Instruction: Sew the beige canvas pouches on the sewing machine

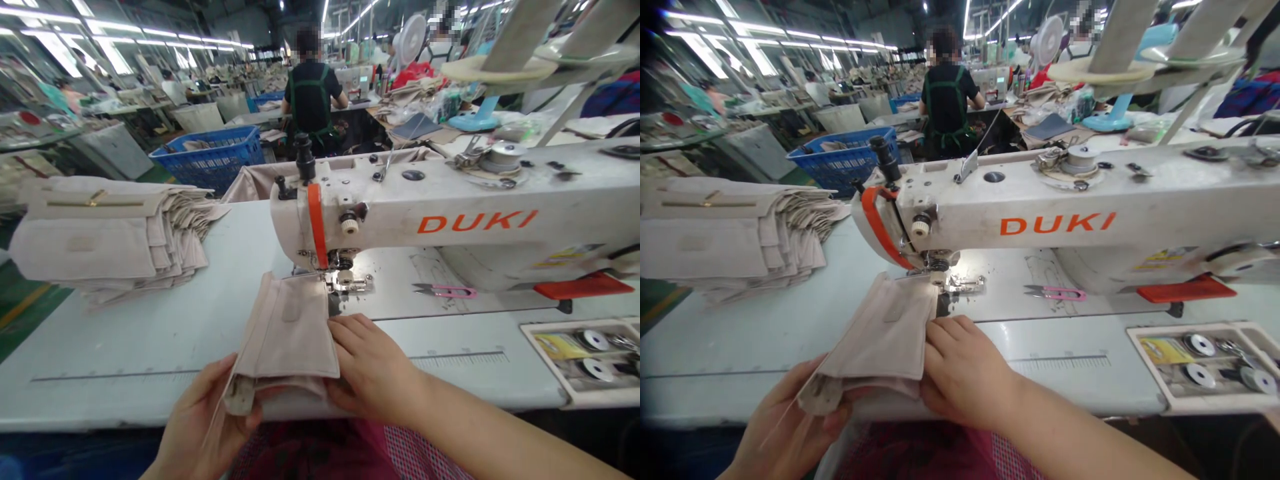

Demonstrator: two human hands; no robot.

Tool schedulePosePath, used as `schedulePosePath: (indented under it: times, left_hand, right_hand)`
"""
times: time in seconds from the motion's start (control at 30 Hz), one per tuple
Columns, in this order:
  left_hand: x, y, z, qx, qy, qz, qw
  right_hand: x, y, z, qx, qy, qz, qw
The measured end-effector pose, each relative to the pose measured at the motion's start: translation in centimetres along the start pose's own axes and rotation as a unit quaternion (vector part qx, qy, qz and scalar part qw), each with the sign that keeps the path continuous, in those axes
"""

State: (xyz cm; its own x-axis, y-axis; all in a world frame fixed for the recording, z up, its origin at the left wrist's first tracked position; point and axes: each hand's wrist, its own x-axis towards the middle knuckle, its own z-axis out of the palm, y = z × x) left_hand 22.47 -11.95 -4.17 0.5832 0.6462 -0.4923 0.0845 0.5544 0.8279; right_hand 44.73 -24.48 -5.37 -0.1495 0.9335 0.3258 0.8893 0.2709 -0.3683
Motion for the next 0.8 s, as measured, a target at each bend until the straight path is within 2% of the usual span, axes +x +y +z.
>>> schedulePosePath:
  times: [0.1,0.13,0.17,0.2,0.23,0.27,0.3,0.33,0.37,0.4,0.47,0.57,0.7,0.8]
  left_hand:
    - [-0.8,1.1,-1.7,0.15,0.039,-0.027,0.988]
    - [-1.2,1.6,-2.3,0.249,0.076,0.015,0.965]
    - [-1.5,2.2,-2.6,0.36,0.124,0.093,0.92]
    - [-1.8,2.6,-2.6,0.462,0.164,0.189,0.851]
    - [-2.0,2.8,-2.3,0.546,0.175,0.285,0.768]
    - [-2.1,2.8,-1.7,0.61,0.151,0.366,0.687]
    - [-2.2,2.5,-0.8,0.652,0.093,0.426,0.62]
    - [-2.2,1.9,0.2,0.679,0.011,0.463,0.57]
    - [-2.0,1.1,1.2,0.695,-0.059,0.479,0.534]
    - [-1.8,0.3,2.0,0.702,-0.104,0.482,0.514]
    - [-1.1,-1.4,3.0,0.705,-0.14,0.475,0.508]
    - [-0.3,-3.0,2.7,0.689,-0.153,0.471,0.529]
    - [-0.1,-3.8,1.8,0.662,-0.126,0.469,0.57]
    - [-0.2,-4.0,1.9,0.653,-0.123,0.477,0.576]
  right_hand:
    - [-1.1,-0.9,0.9,-0.001,0.002,-0.016,1.0]
    - [-1.5,-1.3,1.2,-0.005,0.009,-0.022,1.0]
    - [-1.9,-1.7,1.5,-0.007,0.019,-0.027,0.999]
    - [-2.4,-2.1,1.9,-0.007,0.031,-0.027,0.999]
    - [-2.7,-2.5,2.2,-0.003,0.045,-0.023,0.999]
    - [-3.0,-2.8,2.4,0.002,0.058,-0.016,0.998]
    - [-3.3,-3.1,2.6,0.007,0.071,-0.008,0.997]
    - [-3.6,-3.3,2.7,0.012,0.083,0.001,0.996]
    - [-3.8,-3.4,2.7,0.018,0.094,0.007,0.995]
    - [-4.1,-3.5,2.7,0.025,0.106,0.009,0.994]
    - [-4.6,-3.6,2.7,0.04,0.126,0.006,0.991]
    - [-5.5,-3.8,2.6,0.052,0.151,0.014,0.987]
    - [-6.1,-3.9,2.8,0.049,0.171,0.031,0.984]
    - [-6.0,-3.8,2.9,0.041,0.171,0.026,0.984]
